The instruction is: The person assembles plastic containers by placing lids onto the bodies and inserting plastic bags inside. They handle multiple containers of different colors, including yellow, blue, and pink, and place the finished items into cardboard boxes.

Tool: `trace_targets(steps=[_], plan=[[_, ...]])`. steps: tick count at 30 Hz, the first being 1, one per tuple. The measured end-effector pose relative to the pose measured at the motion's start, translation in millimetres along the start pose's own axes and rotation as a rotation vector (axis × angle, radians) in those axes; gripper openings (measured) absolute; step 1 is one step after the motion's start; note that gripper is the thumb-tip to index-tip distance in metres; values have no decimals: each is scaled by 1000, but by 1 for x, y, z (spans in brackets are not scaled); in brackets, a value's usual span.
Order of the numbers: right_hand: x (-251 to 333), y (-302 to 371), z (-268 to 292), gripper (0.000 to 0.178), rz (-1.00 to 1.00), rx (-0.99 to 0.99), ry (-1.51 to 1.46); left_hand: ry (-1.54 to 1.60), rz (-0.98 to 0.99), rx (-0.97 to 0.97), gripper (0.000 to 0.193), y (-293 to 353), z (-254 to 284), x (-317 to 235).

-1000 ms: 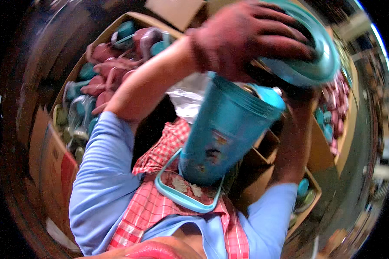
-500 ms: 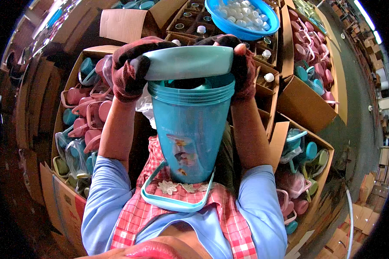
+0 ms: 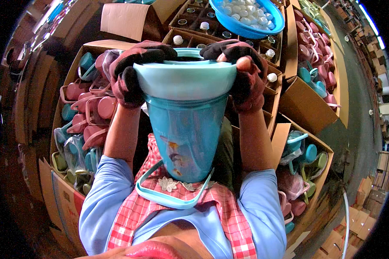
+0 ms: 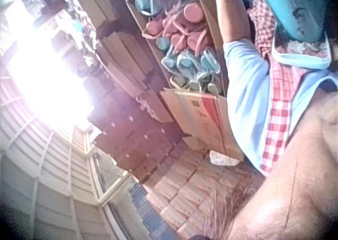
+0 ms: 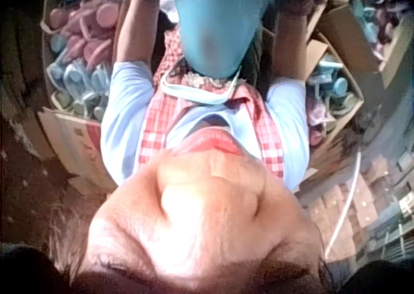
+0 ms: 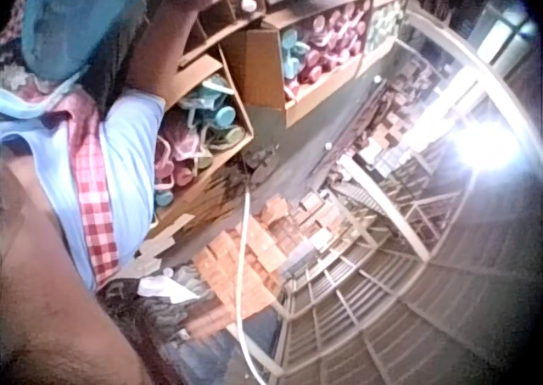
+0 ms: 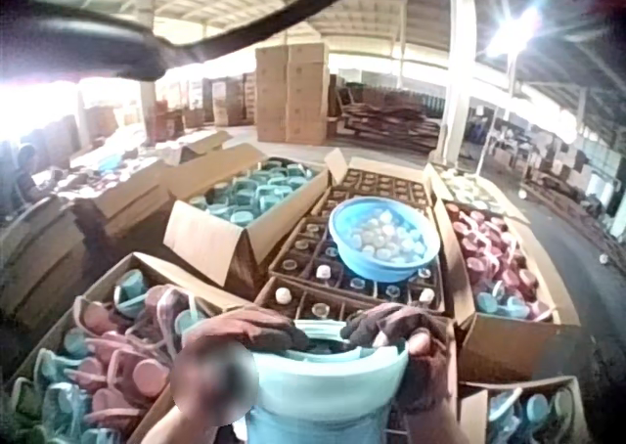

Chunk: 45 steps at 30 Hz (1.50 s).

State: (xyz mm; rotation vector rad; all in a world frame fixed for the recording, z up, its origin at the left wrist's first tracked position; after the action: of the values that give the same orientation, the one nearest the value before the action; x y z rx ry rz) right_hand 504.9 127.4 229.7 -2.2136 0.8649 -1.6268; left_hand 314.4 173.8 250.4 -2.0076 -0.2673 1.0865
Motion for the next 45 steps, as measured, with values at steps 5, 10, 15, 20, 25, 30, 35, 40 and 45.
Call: trace_targets(steps=[5, 10, 15, 20, 25, 30, 35, 40, 45], plan=[[-8, -3, 5, 50, -14, 61, 121, 37, 155, 137, 85, 9, 2, 8], [-7, 3, 2, 50, 0, 64, 164, -291, -27, 201, 77, 13, 1, -9], [-17, 6, 17, 44, -148, -15, 11, -366, 4, 352, 78, 2, -11, -12], [26, 2, 3, 55, -19, -93, 32, -358, -21, 507, 85, -18, -38, -19], [29, 1, -33, 56, -35, 172, 134, -194, 109, 246, 79, -7, -22, 1], [-14, 2, 5, 50, -208, 45, -198, -875, -157, 365, 62, -10, -78, -34], [-28, 0, 28, 46, -237, -169, -206, -763, 26, 399, 50, -23, -76, -18], [36, -25, 34, 26, 206, -329, 77, -118, 385, -206, 35, -66, -2, 6], [86, -42, -78, 69, 896, 238, 1006, 349, 699, -426, 33, -81, -1, 42]])
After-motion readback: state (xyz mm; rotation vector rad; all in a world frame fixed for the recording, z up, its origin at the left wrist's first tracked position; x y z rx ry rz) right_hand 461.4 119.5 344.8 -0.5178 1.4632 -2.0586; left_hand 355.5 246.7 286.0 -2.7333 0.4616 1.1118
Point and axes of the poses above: each hand's wrist, its own y-axis away from the middle knuckle, its own z-axis out of the back of the hand, x = y × z, the point moved 10 cm from there along -y, towards the middle knuckle, and after that the axes turned 14 degrees about -x, right-handed, at the moved point
